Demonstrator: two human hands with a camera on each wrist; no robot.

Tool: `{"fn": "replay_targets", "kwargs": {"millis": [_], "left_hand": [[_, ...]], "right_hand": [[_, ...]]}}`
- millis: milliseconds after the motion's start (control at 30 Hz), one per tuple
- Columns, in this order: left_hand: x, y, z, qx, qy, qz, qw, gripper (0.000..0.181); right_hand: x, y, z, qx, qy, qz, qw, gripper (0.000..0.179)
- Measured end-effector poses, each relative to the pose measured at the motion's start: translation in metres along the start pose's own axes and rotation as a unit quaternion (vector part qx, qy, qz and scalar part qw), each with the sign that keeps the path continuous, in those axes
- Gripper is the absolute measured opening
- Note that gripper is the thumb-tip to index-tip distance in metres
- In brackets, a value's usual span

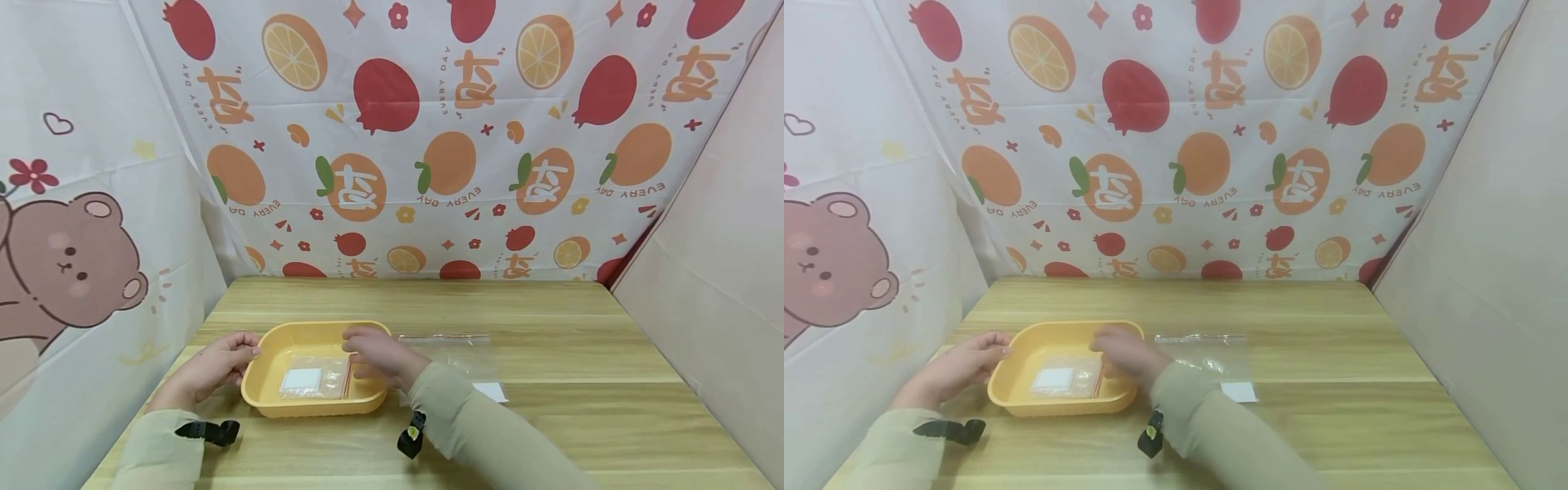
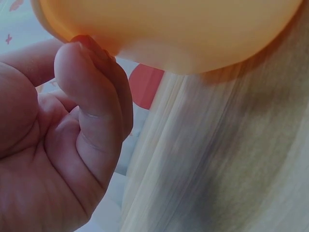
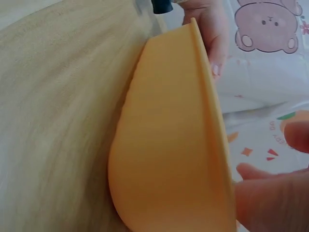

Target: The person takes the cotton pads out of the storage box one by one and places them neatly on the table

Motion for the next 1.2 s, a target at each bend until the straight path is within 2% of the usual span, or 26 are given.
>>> {"fn": "replay_targets", "kwargs": {"millis": [133, 267, 533, 633, 867, 1200], "left_hand": [[0.0001, -0.0006, 0.0000, 0.002, -0.001, 0.001, 1.0000, 0.033], [0.0007, -0.0010, 0.0005, 0.002, -0.001, 0.000, 1.0000, 0.033], [0.0038, -0.0008, 0.0016, 0.010, -0.006, 0.021, 0.9997, 0.033], [0.0037, -0.0014, 0.0020, 0.008, -0.010, 0.017, 0.9998, 0.032], [0.0017, -0.0017, 0.0026, 0.014, -0.013, 0.031, 0.9994, 0.033], [-0.0002, -0.0026, 0.0028, 0.007, -0.006, 0.013, 0.9999, 0.033]], "right_hand": [[-0.0049, 0.0037, 0.0037, -0.033, -0.016, -0.003, 0.9993, 0.056], [-0.0081, 0.0058, 0.0039, -0.042, -0.019, 0.004, 0.9989, 0.057], [-0.0070, 0.0061, 0.0052, -0.040, -0.018, 0.014, 0.9990, 0.055], [-0.0059, 0.0060, 0.0052, -0.040, -0.025, 0.012, 0.9988, 0.055], [-0.0042, 0.0051, 0.0056, -0.045, -0.036, 0.007, 0.9983, 0.054], [-0.0062, 0.0063, 0.0078, -0.049, -0.040, 0.006, 0.9980, 0.053]]}}
Point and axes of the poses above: each hand's wrist, its own y-axis towards the middle knuckle, its own z-axis out of the palm, x = y × z, the point moved 1 cm from there along y, towards the middle knuckle, and after that the axes turned 11 degrees about y, right-handed, at the moved point
